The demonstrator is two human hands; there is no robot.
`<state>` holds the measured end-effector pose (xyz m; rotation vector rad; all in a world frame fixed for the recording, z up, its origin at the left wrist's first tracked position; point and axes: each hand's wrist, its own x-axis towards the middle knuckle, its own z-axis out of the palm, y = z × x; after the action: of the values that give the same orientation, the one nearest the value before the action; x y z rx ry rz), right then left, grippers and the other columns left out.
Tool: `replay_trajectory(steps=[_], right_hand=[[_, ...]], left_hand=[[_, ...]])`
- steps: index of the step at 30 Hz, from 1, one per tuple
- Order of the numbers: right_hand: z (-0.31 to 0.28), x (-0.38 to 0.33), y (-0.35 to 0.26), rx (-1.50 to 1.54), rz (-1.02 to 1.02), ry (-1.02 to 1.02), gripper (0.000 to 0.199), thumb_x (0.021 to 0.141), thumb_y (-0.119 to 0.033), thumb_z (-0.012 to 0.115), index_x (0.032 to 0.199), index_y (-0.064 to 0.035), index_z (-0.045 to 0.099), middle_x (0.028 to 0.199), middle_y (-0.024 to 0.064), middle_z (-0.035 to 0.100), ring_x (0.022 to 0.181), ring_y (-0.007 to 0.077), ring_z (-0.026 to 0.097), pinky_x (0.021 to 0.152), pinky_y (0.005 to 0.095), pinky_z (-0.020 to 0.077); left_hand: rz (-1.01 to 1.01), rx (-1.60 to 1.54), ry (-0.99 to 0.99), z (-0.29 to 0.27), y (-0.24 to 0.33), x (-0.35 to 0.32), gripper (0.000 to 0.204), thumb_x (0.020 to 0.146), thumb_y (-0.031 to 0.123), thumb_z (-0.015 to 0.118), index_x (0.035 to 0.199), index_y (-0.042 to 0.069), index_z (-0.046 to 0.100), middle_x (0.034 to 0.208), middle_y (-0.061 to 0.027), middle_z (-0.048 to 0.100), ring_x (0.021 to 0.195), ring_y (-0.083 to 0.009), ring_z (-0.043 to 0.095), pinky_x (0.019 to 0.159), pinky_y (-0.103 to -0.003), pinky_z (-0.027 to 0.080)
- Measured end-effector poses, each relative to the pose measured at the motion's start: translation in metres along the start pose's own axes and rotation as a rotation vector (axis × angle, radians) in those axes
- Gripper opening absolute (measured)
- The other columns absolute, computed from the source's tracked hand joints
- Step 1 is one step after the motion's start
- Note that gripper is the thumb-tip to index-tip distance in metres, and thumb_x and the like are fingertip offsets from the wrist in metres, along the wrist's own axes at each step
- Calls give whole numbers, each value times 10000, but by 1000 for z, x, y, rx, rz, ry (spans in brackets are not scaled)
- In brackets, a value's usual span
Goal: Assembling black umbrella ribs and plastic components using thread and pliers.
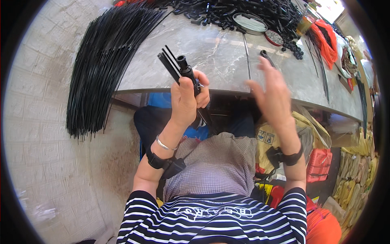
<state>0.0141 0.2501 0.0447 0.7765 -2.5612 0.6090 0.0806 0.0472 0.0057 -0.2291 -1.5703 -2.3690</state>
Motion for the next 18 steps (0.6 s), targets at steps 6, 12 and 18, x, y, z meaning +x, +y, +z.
replay_trajectory(steps=[6,12,18], right_hand=[[25,-26,90,-431,176,-127,419,895,-265,572,1218,-8,502,1101,180,527,998,335,514,811,384,452],[-42,-24,34,776,452,-519,241,910,-160,567,1070,20,577,749,-12,544,645,84,505,586,218,421],[-60,-52,-6,1305,500,-891,326,901,-118,551,1175,58,534,894,95,631,717,133,625,581,248,522]], left_hand=[[104,20,-49,9,-11,3,546,883,583,449,832,40,459,541,-8,430,474,-87,433,463,-236,389],[9,97,7,6,-10,-1,611,884,626,400,834,21,472,505,27,365,427,-51,343,414,-210,289],[-19,133,60,8,-11,-1,795,821,730,370,947,-40,521,517,64,395,418,-5,297,394,-182,223]])
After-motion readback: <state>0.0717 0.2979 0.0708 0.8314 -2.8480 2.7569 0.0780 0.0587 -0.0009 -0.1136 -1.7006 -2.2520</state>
